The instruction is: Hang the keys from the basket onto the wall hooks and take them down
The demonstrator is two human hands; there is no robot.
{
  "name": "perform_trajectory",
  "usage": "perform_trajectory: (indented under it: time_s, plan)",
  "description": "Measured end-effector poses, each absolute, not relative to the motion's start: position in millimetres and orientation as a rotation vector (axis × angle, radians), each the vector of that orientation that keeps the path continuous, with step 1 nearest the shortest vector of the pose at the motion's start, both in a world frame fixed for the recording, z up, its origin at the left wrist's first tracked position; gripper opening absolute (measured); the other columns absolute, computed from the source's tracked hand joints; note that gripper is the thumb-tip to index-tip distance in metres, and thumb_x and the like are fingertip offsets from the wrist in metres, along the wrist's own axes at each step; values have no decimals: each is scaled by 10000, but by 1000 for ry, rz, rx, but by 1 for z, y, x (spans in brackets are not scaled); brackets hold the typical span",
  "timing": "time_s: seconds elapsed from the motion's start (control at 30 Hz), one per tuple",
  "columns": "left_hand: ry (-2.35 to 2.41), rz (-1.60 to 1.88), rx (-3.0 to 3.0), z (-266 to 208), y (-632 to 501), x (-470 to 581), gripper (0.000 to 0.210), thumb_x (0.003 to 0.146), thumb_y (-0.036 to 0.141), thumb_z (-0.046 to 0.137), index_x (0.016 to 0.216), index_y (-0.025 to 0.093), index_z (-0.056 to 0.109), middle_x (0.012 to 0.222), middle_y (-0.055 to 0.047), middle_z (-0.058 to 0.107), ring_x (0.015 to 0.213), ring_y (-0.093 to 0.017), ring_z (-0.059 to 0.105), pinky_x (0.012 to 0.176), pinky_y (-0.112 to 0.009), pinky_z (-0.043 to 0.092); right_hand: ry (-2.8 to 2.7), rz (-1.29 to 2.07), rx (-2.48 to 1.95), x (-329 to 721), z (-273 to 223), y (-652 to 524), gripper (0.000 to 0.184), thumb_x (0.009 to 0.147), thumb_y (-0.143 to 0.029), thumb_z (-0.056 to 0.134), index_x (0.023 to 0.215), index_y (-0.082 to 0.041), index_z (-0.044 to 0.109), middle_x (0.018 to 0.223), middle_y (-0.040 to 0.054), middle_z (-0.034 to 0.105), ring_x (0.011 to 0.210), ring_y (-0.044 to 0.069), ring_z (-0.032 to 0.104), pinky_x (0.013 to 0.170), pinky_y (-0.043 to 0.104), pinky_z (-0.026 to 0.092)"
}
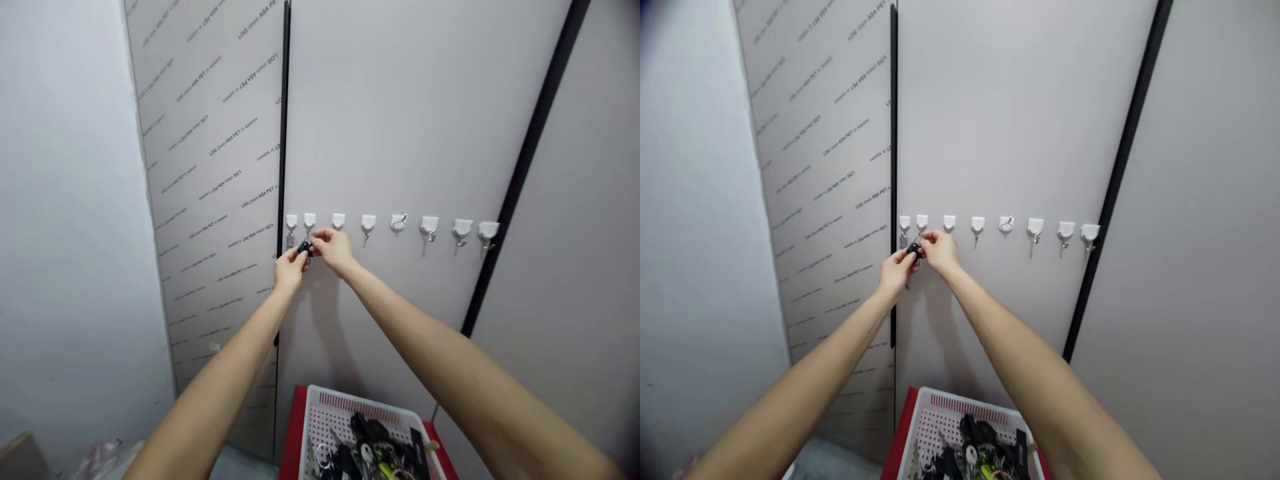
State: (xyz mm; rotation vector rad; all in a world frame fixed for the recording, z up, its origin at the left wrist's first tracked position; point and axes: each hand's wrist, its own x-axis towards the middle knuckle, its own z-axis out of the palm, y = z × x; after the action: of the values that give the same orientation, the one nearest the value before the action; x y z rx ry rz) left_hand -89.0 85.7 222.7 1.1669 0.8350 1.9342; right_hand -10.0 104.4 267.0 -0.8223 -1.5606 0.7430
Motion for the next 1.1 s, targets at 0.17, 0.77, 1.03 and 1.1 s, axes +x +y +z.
perform_trajectory:
  time_s: [0.17,0.77,1.03,1.1]
  plan:
    - [985,1938,1175,238,103,-94,144,597,132,449,692,110,555,504,37,480,391,-14,397,449,-158,357,-1551,559,-978,-24,280,119,130,616,-67,411,690,-127,500,521,-24,489,435,52,486,462,188,435]
    - [1341,1006,1725,39,15,-66,258,599,120,452,847,116,521,818,-67,561,733,-126,500,707,-264,379,-2274,788,-1325,98,74,24,171,612,-179,443,729,-135,560,624,17,567,533,89,476,538,207,372]
    - [1420,280,2371,22,-9,-46,241,566,215,501,795,160,555,819,-73,578,806,-205,478,755,-322,310,-2297,581,-1384,132,71,13,161,611,-203,448,704,-162,572,693,26,568,609,110,488,592,218,367]
    - [1491,188,2395,20,-13,-46,185,569,193,486,731,162,569,767,-68,595,777,-198,491,763,-319,294,-2333,559,-1326,135,76,14,159,592,-208,472,712,-173,571,689,22,561,612,116,490,595,227,374]
